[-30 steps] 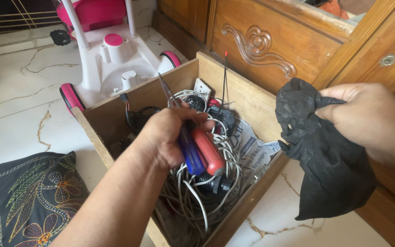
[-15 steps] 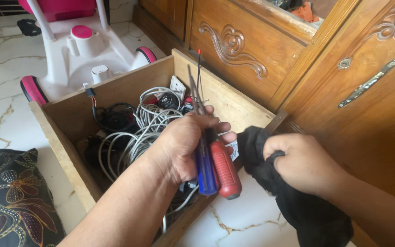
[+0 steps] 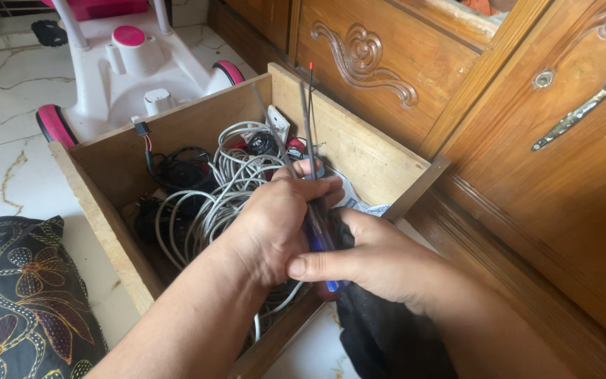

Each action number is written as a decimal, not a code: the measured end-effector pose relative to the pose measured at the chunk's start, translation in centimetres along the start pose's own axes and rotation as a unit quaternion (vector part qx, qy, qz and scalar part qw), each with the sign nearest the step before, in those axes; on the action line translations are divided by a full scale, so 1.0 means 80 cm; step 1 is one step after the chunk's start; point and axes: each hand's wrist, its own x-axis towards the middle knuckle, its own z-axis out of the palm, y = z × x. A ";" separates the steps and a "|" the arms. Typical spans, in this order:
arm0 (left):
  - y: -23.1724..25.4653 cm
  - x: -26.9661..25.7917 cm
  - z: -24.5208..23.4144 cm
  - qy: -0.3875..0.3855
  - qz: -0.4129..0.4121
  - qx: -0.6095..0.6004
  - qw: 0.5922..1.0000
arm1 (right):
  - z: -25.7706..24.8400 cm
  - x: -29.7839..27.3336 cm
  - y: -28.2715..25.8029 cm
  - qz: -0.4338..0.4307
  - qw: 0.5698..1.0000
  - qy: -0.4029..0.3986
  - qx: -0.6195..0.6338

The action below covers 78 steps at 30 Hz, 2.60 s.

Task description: The person wipes two screwdrivers with a dark cloth, then removes tangled cables and small electronic items from a wooden drawer, wiping each item before placing them aside. The person also wipes a power strip and a coiled white cable before setting them down.

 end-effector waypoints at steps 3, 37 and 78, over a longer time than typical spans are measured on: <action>-0.006 0.011 -0.003 -0.047 -0.012 0.019 0.999 | 0.000 0.005 0.006 0.014 0.999 0.027 0.011; 0.049 0.114 -0.185 0.111 -0.065 0.786 0.604 | 0.009 0.052 0.025 0.051 0.962 0.268 -0.018; 0.089 -0.004 0.070 -0.200 0.137 0.117 0.963 | -0.164 -0.154 -0.076 -0.008 0.928 0.340 0.150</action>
